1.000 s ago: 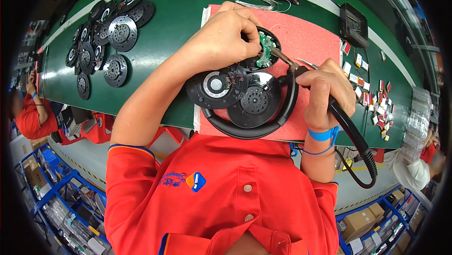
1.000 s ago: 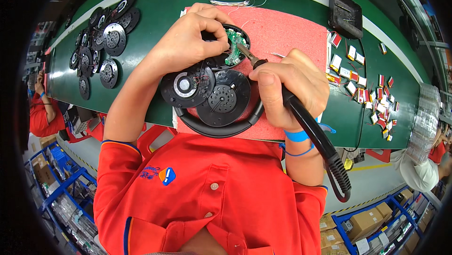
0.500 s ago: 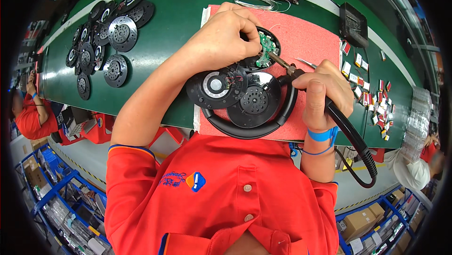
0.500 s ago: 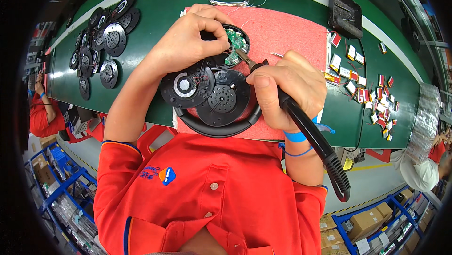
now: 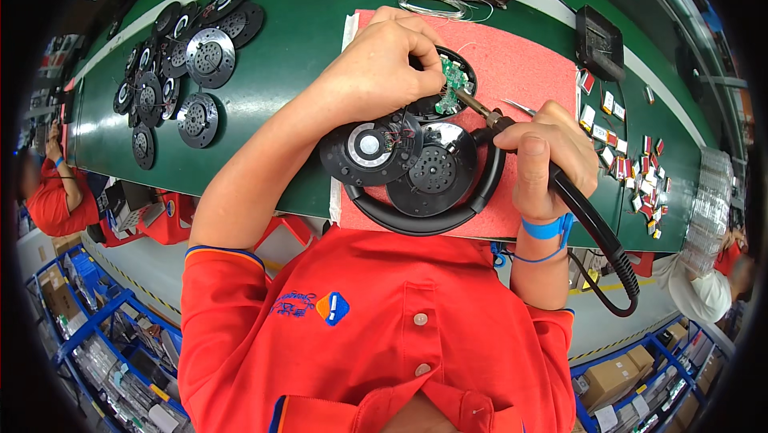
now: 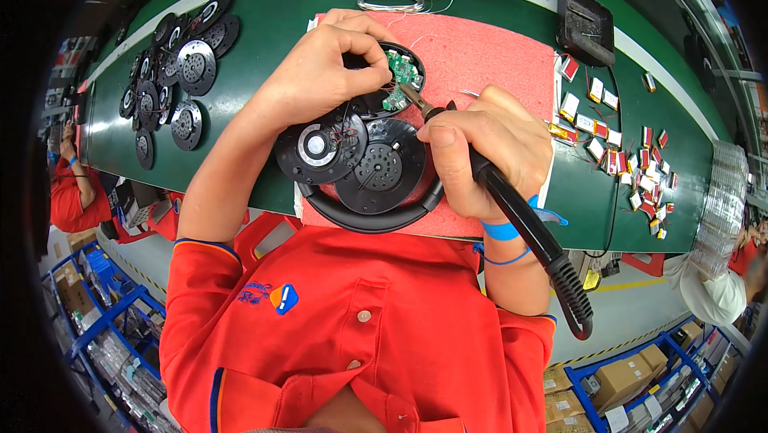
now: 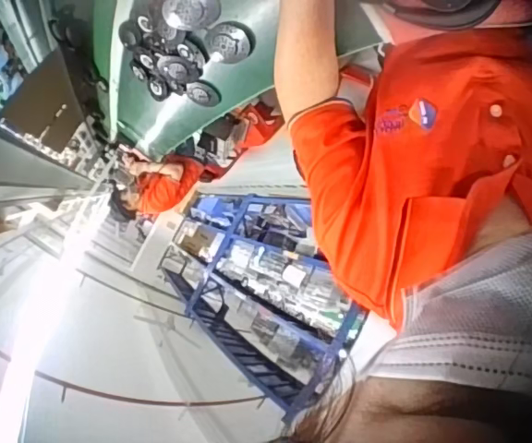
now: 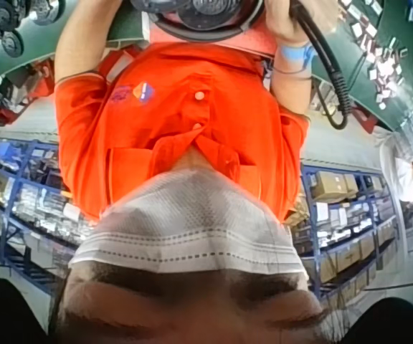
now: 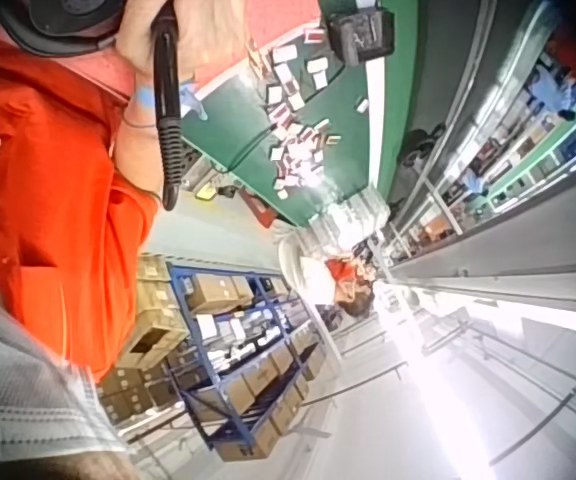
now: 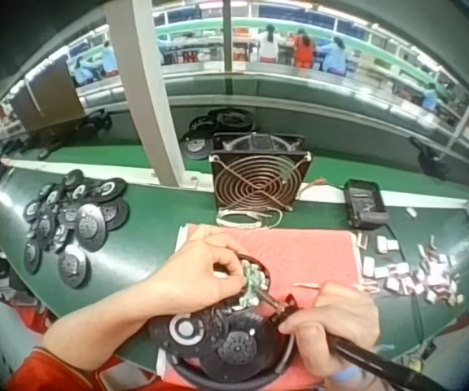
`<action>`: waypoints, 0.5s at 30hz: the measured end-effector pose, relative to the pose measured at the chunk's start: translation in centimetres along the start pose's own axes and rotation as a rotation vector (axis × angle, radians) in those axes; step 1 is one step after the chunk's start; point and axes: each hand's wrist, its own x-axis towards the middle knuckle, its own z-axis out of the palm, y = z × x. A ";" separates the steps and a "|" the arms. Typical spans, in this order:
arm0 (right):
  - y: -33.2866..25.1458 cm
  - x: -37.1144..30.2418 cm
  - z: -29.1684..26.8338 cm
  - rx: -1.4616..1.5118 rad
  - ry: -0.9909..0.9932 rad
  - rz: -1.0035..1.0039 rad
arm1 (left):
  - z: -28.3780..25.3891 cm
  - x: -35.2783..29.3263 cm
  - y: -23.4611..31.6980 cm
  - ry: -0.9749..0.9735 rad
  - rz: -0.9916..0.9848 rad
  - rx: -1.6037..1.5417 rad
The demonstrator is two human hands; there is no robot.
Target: Soldering internal electronic components and wiring onto circular plastic housings at a factory workstation.
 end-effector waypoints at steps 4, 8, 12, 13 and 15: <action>0.1 0.1 0.0 0.001 -0.016 -0.001 | 0.0 -0.1 0.2 0.009 -0.008 0.009; 0.1 0.1 0.1 0.002 -0.009 -0.003 | 0.2 0.0 0.2 0.022 -0.008 0.002; -0.2 0.0 0.2 -0.006 -0.021 0.023 | 0.5 0.0 0.1 0.102 0.030 0.010; -0.3 0.0 0.2 -0.014 -0.028 0.030 | 0.5 -0.1 0.2 0.109 0.033 0.025; -0.4 0.0 0.2 -0.022 -0.035 0.036 | 0.4 -0.1 0.3 0.107 0.032 0.024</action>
